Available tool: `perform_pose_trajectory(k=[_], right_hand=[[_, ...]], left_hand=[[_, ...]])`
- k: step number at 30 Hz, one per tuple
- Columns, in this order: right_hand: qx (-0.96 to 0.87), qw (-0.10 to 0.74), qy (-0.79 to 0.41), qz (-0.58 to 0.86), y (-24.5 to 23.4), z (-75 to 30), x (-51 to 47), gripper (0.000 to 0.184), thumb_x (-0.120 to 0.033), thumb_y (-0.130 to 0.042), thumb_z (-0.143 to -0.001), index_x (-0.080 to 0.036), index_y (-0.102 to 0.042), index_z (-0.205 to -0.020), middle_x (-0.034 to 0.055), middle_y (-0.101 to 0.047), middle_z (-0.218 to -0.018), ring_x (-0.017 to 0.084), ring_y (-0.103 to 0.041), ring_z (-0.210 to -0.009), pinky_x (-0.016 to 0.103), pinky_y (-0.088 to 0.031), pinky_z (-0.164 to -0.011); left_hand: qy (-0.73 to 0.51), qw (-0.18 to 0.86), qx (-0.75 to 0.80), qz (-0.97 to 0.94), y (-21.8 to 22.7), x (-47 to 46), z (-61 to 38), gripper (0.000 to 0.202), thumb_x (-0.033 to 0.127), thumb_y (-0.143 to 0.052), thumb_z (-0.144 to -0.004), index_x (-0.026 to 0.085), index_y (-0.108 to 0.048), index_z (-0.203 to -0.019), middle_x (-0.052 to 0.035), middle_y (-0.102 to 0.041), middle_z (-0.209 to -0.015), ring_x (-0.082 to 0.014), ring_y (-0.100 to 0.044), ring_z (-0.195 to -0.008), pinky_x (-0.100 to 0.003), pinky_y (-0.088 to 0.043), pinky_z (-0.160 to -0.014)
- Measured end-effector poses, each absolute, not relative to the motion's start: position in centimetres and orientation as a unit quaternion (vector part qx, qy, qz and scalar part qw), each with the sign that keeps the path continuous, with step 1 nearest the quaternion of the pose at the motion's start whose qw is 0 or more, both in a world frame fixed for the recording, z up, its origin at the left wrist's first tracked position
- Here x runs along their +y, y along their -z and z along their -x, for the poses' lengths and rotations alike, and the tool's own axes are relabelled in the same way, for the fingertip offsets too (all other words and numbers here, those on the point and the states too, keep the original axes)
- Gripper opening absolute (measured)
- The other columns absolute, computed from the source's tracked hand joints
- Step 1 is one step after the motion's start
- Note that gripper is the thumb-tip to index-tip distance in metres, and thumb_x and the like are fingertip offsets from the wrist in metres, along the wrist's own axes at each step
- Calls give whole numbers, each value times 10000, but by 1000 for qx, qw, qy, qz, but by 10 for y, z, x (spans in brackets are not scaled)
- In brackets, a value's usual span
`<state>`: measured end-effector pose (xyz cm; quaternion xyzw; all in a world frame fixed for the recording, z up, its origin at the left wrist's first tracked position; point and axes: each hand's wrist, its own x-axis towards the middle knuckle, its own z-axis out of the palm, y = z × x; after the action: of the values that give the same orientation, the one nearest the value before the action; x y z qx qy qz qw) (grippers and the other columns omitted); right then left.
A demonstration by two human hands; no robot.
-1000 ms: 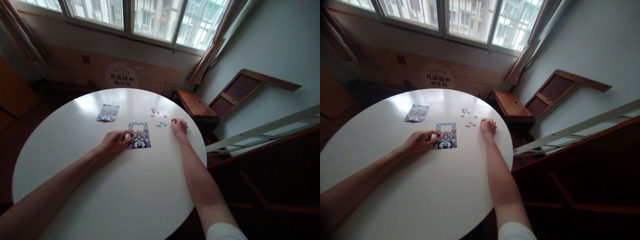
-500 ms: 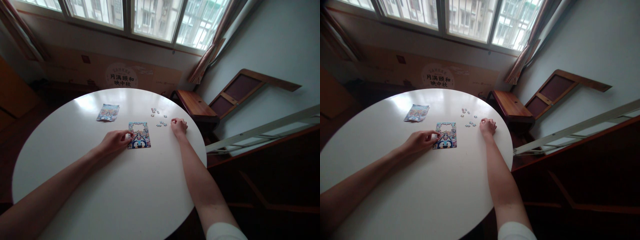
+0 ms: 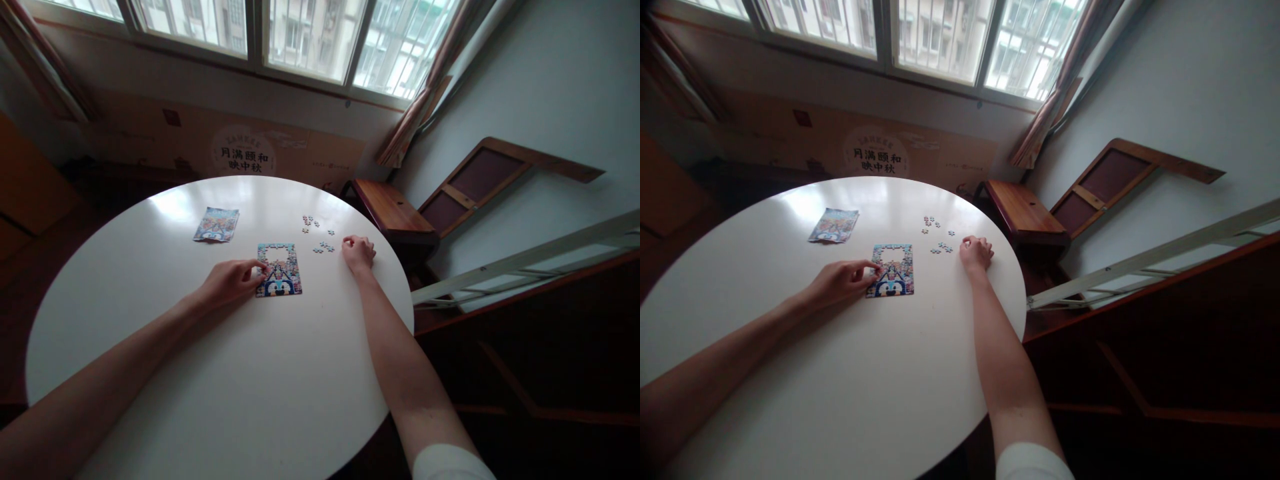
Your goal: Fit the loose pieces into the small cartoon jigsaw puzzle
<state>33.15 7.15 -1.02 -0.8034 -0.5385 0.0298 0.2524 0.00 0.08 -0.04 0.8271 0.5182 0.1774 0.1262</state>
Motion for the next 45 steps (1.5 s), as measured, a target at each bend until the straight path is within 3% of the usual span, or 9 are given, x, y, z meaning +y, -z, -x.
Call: perform_pose_trajectory(k=[45], right_hand=[[-543,257,-27,799,12,-332,72,262,-256,-519,-847,-248,-722,-1012,95,-604,-1106,276,-496,-1062,432,-381,-957]], left_hand=[[-191,119,506,-833,3,2,1,369,496,-506,-872,269,-702,-1087,32,-583,-604,-104,-503,-526,-208,-268,-528]])
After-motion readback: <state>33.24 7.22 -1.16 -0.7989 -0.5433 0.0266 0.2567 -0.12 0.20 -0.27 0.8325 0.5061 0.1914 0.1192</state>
